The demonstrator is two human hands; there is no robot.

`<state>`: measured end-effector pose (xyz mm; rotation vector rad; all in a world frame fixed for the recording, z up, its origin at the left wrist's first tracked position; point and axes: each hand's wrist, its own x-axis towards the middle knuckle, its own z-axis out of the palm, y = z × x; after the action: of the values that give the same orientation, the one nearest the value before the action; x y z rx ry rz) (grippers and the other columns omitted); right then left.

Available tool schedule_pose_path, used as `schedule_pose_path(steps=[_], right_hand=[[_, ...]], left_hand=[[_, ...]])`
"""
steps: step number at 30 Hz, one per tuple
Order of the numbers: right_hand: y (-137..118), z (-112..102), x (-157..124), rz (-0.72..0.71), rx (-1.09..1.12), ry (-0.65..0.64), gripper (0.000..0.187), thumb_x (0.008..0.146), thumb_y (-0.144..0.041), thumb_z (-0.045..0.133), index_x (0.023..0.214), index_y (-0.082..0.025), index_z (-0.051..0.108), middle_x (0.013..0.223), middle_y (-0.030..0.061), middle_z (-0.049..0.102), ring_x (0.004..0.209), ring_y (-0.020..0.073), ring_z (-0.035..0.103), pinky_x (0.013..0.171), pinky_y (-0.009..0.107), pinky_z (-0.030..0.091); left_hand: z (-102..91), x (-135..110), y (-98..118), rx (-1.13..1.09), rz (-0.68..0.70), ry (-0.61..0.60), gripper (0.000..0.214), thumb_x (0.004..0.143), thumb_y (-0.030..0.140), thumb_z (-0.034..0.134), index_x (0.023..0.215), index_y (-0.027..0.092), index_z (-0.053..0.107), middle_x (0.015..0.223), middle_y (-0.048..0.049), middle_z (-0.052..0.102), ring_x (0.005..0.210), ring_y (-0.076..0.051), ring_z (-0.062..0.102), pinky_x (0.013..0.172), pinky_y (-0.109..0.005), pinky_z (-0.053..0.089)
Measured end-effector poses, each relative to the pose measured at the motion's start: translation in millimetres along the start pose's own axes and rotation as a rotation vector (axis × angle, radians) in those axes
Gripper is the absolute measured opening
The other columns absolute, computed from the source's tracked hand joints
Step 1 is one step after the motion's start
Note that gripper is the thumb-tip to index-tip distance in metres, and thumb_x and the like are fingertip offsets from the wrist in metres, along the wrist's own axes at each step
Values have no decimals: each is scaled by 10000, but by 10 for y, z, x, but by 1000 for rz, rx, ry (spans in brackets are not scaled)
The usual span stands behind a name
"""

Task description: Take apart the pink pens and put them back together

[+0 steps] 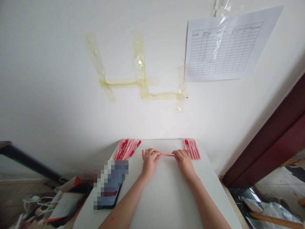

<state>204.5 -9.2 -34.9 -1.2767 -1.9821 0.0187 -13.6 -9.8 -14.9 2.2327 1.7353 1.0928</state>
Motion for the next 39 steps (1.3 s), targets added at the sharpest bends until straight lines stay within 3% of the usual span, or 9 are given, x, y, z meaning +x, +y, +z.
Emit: schedule_pose_path(steps=[5,11,22,29,39], right_hand=[[-6,-23,-10,-27,4,-19,175,962,-281,548,1094,-268,662,1053,60,690,1022,247,620,968,448,462],[34,-6,-14,-13,-10,12,241,990,-289,486,1091,-279,705,1054,74,684,999,252,623,907,429,485],[-11,-19,1,10,-29,-54,224,1029,-312,428,1089,-274,640,1020,26,723,946,214,661,1050,479,366],[-33,-34,-7,-10,-36,-101,178,970,-312,553,1127,-295,636,1045,26,713,1012,237,639,1033,474,383],[-38,-27,-4,13,-70,-76,293,1029,-364,419,1127,-295,686,993,44,697,937,226,640,1066,508,358]], left_hand=[[-3,7,-5,-5,-19,16,117,890,306,654,943,342,753,984,0,708,1093,-224,543,1179,-665,140],[-3,6,2,-27,-10,-13,140,875,257,672,926,356,756,973,13,705,1096,-218,546,1179,-652,155],[-25,8,11,-30,-22,-2,165,863,227,681,941,354,751,987,13,706,1097,-218,550,1181,-661,145],[-21,17,5,-36,-56,24,122,874,272,672,934,343,753,995,-1,713,1094,-224,557,1172,-667,158],[4,-2,5,-45,-25,15,131,867,254,681,924,351,750,979,12,713,1088,-219,560,1172,-688,140]])
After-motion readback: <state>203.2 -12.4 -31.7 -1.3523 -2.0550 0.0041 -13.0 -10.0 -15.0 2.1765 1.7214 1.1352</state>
